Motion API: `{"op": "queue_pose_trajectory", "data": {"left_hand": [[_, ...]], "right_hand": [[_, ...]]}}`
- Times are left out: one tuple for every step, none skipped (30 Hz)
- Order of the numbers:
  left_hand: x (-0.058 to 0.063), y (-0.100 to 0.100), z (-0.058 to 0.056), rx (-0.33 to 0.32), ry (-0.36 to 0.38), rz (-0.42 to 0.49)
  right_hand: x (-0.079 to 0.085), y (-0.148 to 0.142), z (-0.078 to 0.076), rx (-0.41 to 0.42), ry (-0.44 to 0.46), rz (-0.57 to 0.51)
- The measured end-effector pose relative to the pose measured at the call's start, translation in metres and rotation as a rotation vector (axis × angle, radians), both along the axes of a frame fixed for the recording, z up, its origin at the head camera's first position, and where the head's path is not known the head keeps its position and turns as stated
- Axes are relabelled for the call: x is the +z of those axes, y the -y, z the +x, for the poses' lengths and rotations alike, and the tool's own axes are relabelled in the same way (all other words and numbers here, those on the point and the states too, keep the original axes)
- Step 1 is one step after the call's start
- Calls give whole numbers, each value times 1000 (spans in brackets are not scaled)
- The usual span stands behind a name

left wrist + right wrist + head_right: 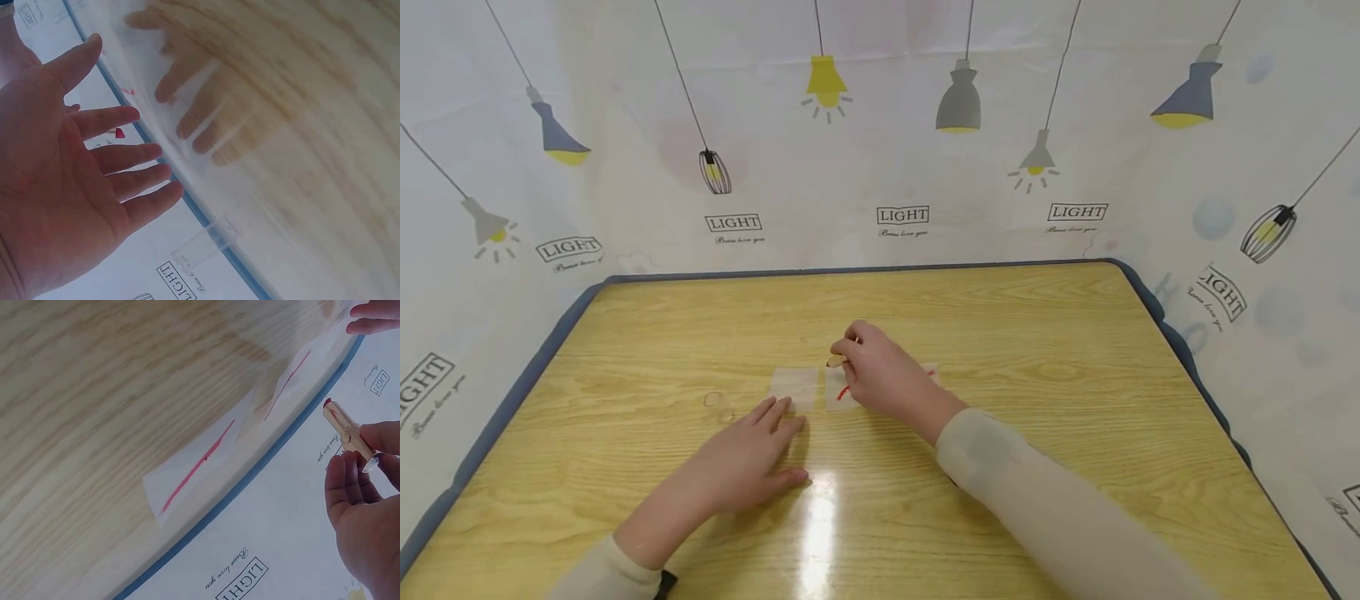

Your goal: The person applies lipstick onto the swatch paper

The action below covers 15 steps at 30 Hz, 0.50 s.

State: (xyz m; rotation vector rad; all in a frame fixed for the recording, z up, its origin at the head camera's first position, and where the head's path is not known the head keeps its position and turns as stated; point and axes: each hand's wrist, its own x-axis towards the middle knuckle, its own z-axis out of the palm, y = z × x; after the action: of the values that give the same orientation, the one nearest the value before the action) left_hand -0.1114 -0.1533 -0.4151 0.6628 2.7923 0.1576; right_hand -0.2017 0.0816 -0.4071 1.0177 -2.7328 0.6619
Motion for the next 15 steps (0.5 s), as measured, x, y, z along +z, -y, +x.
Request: {"op": "queue_pose_trajectory", "data": {"left_hand": [[0,1,0,0,0,2],[0,2,0,-1,0,2],[0,3,1,-1,0,1],[0,4,1,-1,3,4],[0,5,1,-1,4,4],[0,6,2,-1,5,6],[0,7,2,-2,6,7],[-1,8,2,-2,7,8],[-1,9,3,-3,8,8],[-1,10,3,-5,9,10],[-1,11,4,-7,10,11],[-1,11,4,-8,13,12],[-2,12,4,-10,15,12],[-2,13,5,-10,18,13],[-2,13,5,-11,18,13]], "right_hand": [[0,2,-1,-1,11,5],[0,3,-1,-3,23,11],[0,5,-2,-4,29,15],[0,7,-2,-4,38,18],[1,9,-2,-3,47,25],[1,12,-3,-1,52,28],[1,14,-3,2,61,31],[1,17,-3,7,72,31],[1,20,-3,13,78,31],[1,23,-3,19,91,32],[1,27,-3,26,102,35],[0,31,-3,37,105,36],[-1,34,-2,47,112,41],[-2,38,-2,59,115,50],[-3,42,-1,69,121,57]]}}
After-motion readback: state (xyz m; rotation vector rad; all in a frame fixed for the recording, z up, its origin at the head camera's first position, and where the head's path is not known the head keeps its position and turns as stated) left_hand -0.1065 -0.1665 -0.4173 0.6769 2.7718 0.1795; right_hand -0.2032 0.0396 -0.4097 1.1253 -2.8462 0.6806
